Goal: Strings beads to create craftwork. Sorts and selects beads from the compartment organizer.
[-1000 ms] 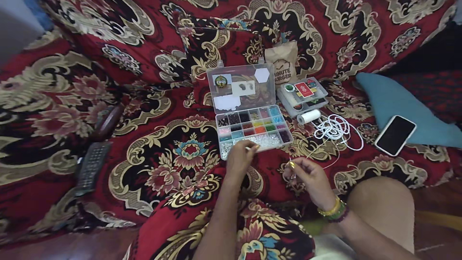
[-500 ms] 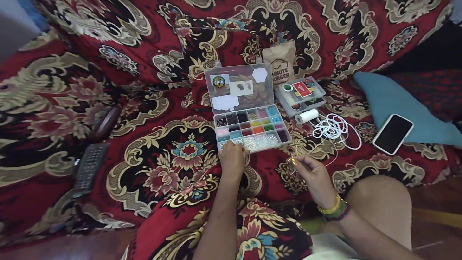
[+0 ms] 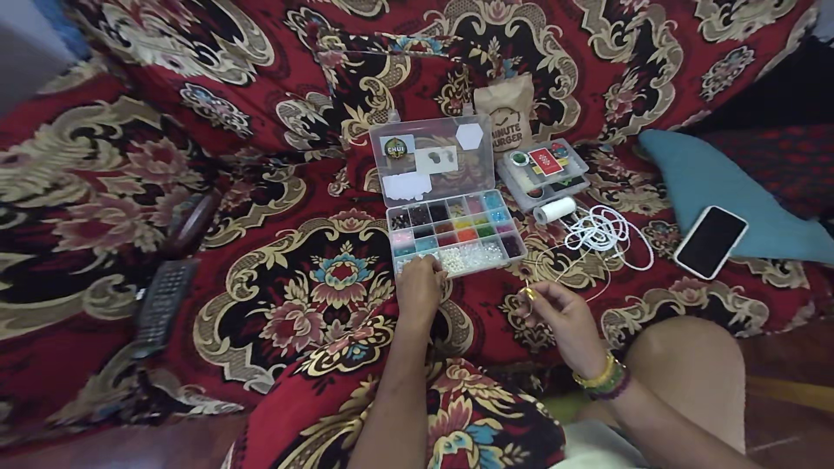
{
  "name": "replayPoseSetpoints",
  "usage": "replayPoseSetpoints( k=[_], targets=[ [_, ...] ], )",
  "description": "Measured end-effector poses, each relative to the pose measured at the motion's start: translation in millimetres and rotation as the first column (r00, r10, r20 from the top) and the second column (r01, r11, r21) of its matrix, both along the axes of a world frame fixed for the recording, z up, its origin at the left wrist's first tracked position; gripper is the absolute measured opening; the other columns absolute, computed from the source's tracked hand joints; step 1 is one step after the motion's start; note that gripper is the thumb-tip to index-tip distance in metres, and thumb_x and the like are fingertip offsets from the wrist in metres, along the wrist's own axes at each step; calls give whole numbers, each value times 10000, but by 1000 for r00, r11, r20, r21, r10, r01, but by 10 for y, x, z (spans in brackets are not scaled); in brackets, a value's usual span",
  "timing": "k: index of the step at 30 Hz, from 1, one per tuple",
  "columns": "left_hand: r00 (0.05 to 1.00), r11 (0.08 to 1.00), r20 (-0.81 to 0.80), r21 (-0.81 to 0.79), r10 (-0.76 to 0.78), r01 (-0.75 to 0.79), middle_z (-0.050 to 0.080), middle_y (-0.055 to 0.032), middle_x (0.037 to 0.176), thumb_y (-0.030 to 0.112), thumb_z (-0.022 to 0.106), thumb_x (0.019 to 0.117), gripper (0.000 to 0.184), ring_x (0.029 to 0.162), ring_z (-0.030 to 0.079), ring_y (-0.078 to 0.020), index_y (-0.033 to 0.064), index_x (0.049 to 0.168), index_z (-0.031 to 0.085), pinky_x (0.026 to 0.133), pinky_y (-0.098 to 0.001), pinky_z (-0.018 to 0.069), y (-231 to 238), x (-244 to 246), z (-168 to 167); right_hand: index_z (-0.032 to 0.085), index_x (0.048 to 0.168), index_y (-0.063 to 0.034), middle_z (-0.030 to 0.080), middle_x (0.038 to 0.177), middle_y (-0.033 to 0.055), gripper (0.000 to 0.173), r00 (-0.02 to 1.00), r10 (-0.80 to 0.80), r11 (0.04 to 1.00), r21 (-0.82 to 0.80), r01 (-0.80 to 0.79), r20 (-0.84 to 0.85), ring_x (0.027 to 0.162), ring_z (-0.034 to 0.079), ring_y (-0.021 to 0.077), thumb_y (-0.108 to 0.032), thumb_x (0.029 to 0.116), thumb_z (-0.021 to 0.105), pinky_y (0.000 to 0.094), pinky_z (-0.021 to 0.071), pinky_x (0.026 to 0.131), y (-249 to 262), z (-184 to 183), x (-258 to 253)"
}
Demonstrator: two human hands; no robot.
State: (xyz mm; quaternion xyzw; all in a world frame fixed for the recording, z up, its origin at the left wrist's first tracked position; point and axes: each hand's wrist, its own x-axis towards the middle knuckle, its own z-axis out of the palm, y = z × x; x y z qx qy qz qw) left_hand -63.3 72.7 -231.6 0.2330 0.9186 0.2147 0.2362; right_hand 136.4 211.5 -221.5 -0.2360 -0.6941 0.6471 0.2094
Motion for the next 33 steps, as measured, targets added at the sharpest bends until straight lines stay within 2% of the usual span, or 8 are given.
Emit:
replayPoseSetpoints(
  k=[2, 4, 7, 8, 10, 15, 23, 33],
  targets=[
    [1000, 990, -15, 137, 19, -16, 689, -220, 1151, 156, 636, 1006, 246, 1128, 642, -376, -24, 1166, 686, 1028, -561, 443, -9, 21, -3, 691, 1024, 3, 749, 879, 26, 158, 1000, -9, 1000, -8, 9, -12, 694, 710, 83, -78, 1001, 558, 225, 608, 625, -7, 2, 3],
    [998, 914, 53, 403, 17, -37, 715, -169, 1035, 132, 666, 980, 208, 963, 689, -275, -37, 1098, 695, 919, -460, 531, 3, 59, -74, 690, 1031, 5, 740, 852, 17, 157, 1000, -10, 1000, -23, 9, -17, 680, 704, 78, -75, 1004, 558, 220, 605, 615, -19, 9, 7],
    [901, 689, 418, 686, -112, -233, 687, -19, 888, 50, 668, 946, 92, 792, 652, -73, -1, 1022, 664, 764, -256, 552, 102, 192, -190, 687, 1036, 4, 723, 802, 7, 149, 1000, -2, 999, -49, 2, -11, 652, 690, 72, -69, 1000, 561, 213, 595, 598, -35, 7, 13],
    [836, 645, 518, 704, -179, -298, 689, -1, 878, 34, 650, 950, 79, 774, 645, -59, 11, 1025, 658, 735, -238, 542, 135, 251, -199, 689, 1036, 4, 720, 790, 8, 145, 1000, 1, 998, -57, -1, -10, 642, 685, 71, -63, 998, 566, 210, 592, 594, -39, 1, 14],
    [710, 640, 647, 676, -278, -366, 699, 0, 929, 34, 616, 979, 119, 814, 654, -68, 15, 1088, 659, 762, -243, 547, 182, 354, -174, 695, 1030, 6, 714, 774, 2, 146, 1000, 8, 998, -58, -8, -14, 625, 673, 63, -56, 993, 568, 205, 587, 588, -49, -12, 13],
    [534, 686, 759, 613, -372, -392, 722, 8, 907, 36, 545, 1023, 121, 801, 689, -75, 47, 1020, 665, 760, -251, 575, 241, 447, -147, 695, 1021, 8, 710, 751, -5, 137, 1000, 4, 998, -69, -4, 6, 594, 660, 57, -61, 984, 582, 199, 576, 565, -80, -9, 6],
    [466, 704, 778, 604, -421, -373, 737, 14, 905, 60, 510, 1044, 161, 787, 705, -78, 77, 998, 663, 740, -252, 586, 225, 434, -172, 681, 946, -8, 701, 717, -12, 101, 998, 24, 997, -77, -19, 60, 544, 636, 51, -61, 965, 597, 205, 559, 520, -131, -28, 4],
    [448, 714, 773, 612, -449, -341, 724, 32, 862, 57, 500, 1044, 181, 747, 693, -63, 88, 967, 661, 715, -234, 581, 225, 440, -159, 678, 906, -26, 690, 696, -20, 81, 996, 44, 996, -82, -37, 78, 547, 638, 50, -70, 942, 620, 201, 559, 527, -139, -38, 12]
  ],
)
